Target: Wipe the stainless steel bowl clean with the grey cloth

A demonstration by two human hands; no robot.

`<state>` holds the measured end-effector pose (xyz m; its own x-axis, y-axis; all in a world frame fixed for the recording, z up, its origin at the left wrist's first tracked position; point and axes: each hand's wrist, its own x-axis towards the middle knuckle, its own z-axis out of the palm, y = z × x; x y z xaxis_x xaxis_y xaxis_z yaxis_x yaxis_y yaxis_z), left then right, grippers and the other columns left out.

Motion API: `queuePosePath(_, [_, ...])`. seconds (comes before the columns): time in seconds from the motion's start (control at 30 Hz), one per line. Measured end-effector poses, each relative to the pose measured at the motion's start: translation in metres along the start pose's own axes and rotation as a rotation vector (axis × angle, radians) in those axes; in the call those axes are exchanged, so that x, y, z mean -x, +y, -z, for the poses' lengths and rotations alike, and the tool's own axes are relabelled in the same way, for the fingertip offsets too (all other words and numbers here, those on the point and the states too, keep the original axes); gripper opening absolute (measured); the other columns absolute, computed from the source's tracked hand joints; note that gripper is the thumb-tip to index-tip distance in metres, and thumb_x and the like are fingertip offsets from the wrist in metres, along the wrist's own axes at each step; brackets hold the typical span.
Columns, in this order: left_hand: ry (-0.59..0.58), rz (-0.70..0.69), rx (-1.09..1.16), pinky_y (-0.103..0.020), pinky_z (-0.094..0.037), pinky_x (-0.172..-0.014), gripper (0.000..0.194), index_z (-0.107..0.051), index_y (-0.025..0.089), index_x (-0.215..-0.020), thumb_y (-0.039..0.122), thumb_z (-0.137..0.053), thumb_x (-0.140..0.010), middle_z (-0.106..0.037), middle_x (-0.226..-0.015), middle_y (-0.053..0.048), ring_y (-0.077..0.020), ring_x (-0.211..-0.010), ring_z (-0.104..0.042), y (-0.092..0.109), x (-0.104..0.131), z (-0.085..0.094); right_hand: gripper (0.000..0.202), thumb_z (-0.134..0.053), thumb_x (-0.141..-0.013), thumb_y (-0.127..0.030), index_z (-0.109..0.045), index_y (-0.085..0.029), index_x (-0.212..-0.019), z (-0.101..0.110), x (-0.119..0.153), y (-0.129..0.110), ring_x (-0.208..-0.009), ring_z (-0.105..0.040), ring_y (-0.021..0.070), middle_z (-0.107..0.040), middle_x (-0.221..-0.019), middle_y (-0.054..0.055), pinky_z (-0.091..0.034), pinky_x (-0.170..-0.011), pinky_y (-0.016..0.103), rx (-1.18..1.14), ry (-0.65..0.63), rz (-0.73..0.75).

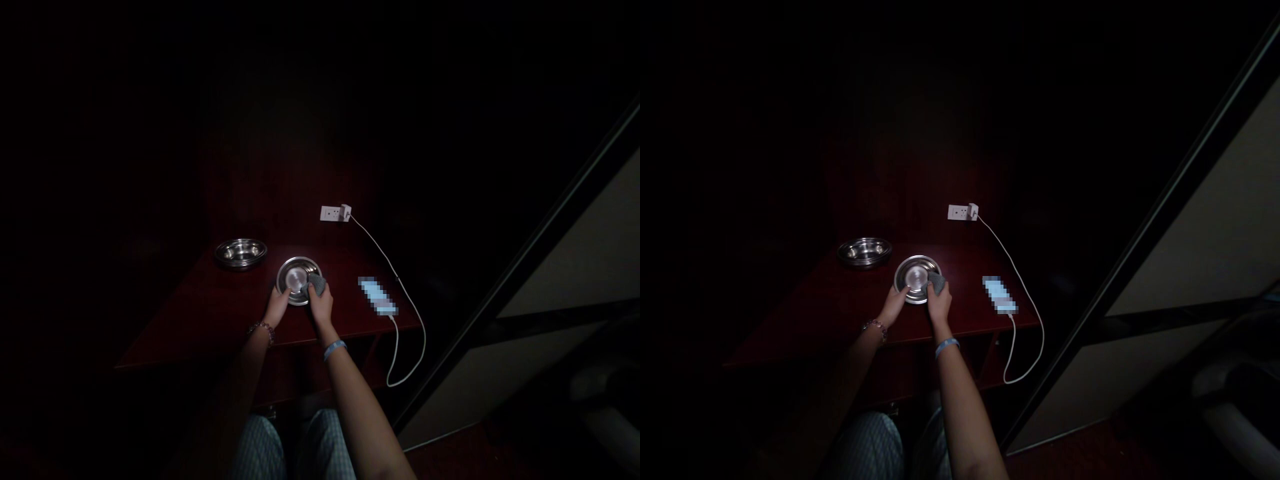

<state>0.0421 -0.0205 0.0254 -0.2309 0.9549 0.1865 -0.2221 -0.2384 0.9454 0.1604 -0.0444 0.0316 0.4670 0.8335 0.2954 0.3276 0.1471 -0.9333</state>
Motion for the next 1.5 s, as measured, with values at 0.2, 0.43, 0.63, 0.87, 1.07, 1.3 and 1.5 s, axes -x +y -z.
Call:
queuePosePath(0.2, [-0.014, 0.018, 0.009, -0.040, -0.043, -0.107, 0.027, -0.067, 0.014, -0.097, 0.012, -0.063, -0.070, -0.074, -0.105, -0.009, -0.0233, -0.110, -0.065, 0.003, 0.000, -0.001, 0.020, -0.061, -0.083, -0.032, -0.062, -0.019, -0.098, 0.001, 0.000, 0.001, -0.087, -0.070, 0.0229, -0.074, -0.095, 0.010, -0.051, -0.077, 0.029, -0.004, 0.002, -0.007])
queuePosePath(0.43, [-0.021, 0.013, -0.015, -0.039, -0.040, -0.109, 0.034, -0.066, 0.015, -0.104, 0.011, -0.062, -0.070, -0.073, -0.110, -0.008, -0.0218, -0.113, -0.064, 0.000, 0.001, -0.001, 0.021, -0.060, -0.084, -0.033, -0.063, -0.018, -0.099, 0.000, 0.000, 0.003, -0.088, -0.070, 0.0219, -0.074, -0.096, 0.010, -0.052, -0.079, 0.028, -0.013, 0.013, 0.009])
queuePosePath(0.63, [-0.029, -0.008, -0.018, -0.040, -0.039, -0.110, 0.035, -0.065, 0.013, -0.107, 0.010, -0.059, -0.073, -0.072, -0.111, -0.010, -0.0222, -0.115, -0.063, -0.004, 0.001, 0.001, 0.027, -0.061, -0.084, -0.033, -0.063, -0.017, -0.105, -0.003, -0.002, 0.009, -0.091, -0.070, 0.0231, -0.074, -0.099, 0.012, -0.052, -0.080, 0.030, -0.023, 0.030, 0.033])
queuePosePath(0.87, [-0.021, -0.005, -0.024, -0.040, -0.038, -0.111, 0.031, -0.066, 0.014, -0.105, 0.011, -0.061, -0.075, -0.072, -0.114, -0.011, -0.0227, -0.117, -0.062, -0.003, 0.001, 0.000, 0.022, -0.062, -0.083, -0.035, -0.064, -0.020, -0.098, 0.000, -0.001, 0.006, -0.088, -0.070, 0.0220, -0.074, -0.094, 0.008, -0.052, -0.078, 0.028, -0.022, 0.013, 0.004])
queuePosePath(1.07, [-0.004, 0.021, -0.030, -0.042, -0.037, -0.112, 0.033, -0.065, 0.014, -0.107, 0.010, -0.061, -0.075, -0.072, -0.112, -0.010, -0.0231, -0.118, -0.061, -0.002, 0.000, -0.001, 0.020, -0.061, -0.083, -0.033, -0.063, -0.020, -0.098, 0.001, 0.000, 0.001, -0.087, -0.070, 0.0219, -0.074, -0.094, 0.008, -0.051, -0.078, 0.028, -0.007, 0.007, 0.001])
queuePosePath(1.3, [-0.017, 0.016, -0.024, -0.041, -0.038, -0.112, 0.030, -0.065, 0.014, -0.105, 0.010, -0.058, -0.076, -0.071, -0.114, -0.010, -0.0228, -0.119, -0.061, -0.007, -0.001, 0.001, 0.022, -0.061, -0.083, -0.033, -0.064, -0.019, -0.099, 0.001, 0.000, 0.002, -0.088, -0.070, 0.0227, -0.074, -0.096, 0.009, -0.052, -0.079, 0.029, 0.013, 0.012, -0.007])
queuePosePath(1.5, [-0.020, -0.018, -0.022, -0.041, -0.037, -0.112, 0.030, -0.065, 0.015, -0.105, 0.013, -0.061, -0.075, -0.072, -0.112, -0.010, -0.0239, -0.120, -0.060, -0.010, -0.002, 0.002, 0.025, -0.063, -0.082, -0.035, -0.065, -0.018, -0.100, 0.000, -0.002, 0.004, -0.090, -0.070, 0.0239, -0.074, -0.098, 0.011, -0.052, -0.080, 0.031, 0.012, 0.022, -0.010])
